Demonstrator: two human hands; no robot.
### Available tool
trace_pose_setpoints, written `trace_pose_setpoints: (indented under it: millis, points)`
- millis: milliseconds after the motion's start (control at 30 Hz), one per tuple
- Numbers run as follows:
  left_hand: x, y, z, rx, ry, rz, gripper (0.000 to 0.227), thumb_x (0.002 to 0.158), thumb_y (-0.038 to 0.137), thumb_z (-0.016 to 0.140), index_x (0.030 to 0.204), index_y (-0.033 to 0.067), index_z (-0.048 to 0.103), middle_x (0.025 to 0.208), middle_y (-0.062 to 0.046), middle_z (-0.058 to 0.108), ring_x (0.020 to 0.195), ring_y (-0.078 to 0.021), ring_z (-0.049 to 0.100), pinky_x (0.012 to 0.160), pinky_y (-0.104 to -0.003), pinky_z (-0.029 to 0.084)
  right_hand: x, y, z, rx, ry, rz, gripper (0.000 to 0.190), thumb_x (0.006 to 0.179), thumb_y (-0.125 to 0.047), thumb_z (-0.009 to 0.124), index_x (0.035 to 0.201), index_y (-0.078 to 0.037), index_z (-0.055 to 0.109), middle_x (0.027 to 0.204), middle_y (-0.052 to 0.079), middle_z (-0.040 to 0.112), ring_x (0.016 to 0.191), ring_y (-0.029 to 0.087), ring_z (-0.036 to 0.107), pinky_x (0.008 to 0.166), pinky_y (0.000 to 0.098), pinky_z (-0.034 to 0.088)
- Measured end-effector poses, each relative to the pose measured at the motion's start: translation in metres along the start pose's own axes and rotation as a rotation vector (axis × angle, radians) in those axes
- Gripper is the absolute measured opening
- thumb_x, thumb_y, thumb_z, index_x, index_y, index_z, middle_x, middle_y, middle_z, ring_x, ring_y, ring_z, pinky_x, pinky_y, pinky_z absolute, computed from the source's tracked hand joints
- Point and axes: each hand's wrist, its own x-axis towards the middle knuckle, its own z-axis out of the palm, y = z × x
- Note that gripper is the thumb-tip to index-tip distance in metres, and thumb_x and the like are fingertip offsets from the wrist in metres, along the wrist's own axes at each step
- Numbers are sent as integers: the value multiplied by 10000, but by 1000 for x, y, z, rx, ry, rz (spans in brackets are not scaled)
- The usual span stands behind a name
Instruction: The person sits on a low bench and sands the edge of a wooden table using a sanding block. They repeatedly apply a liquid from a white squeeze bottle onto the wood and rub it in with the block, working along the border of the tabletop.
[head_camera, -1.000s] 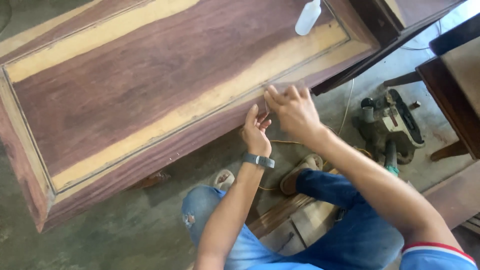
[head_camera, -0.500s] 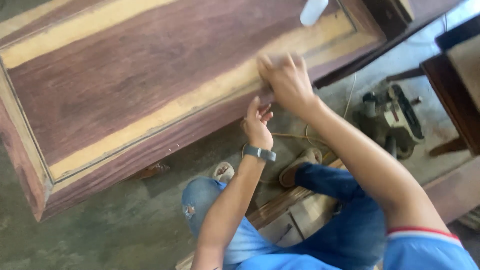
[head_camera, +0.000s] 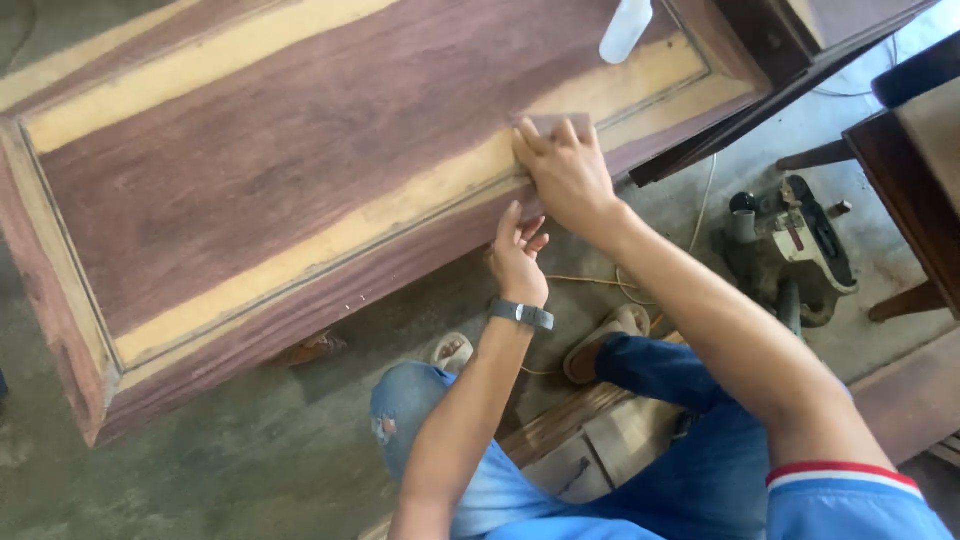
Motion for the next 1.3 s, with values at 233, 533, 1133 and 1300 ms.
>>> trace_pose_setpoints:
  millis: [233, 533, 1133, 1300]
  points:
    - [-8, 8, 10, -89, 58, 20, 339, 847, 290, 810, 1038, 12, 772, 1003, -145, 746, 845, -234, 721, 604, -283, 607, -36, -10, -23, 31, -189, 32, 582, 791, -174, 700, 1366, -226, 625, 1385, -60, 622, 1047, 278, 570, 831, 458, 432]
    - [-15, 13, 6, -22, 22, -35, 429, 877, 409, 772, 1094, 38, 754, 1058, -137, 753, 891, -231, 722, 662, -269, 590, -42, -23, -44, -41, -171, -14, 680, 622, -162, 782, 1286, -232, 652, 1345, -65, 627, 992, 289, 572, 816, 481, 457]
    - [-11, 13, 8, -87, 42, -16, 432, 860, 347, 799, 1129, 15, 738, 1081, -147, 698, 915, -293, 737, 625, -274, 600, -19, 45, 11, -42, -199, 93, 493, 871, -166, 623, 1352, -237, 706, 1365, 15, 713, 1051, 319, 553, 798, 520, 436]
    - [-6, 7, 8, -60, 58, -26, 456, 854, 363, 800, 1130, 8, 724, 1092, -166, 712, 893, -277, 723, 612, -283, 605, -62, 2, -25, 94, -196, -67, 894, 542, -113, 750, 1422, -206, 623, 1445, -3, 639, 1047, 306, 598, 767, 472, 490]
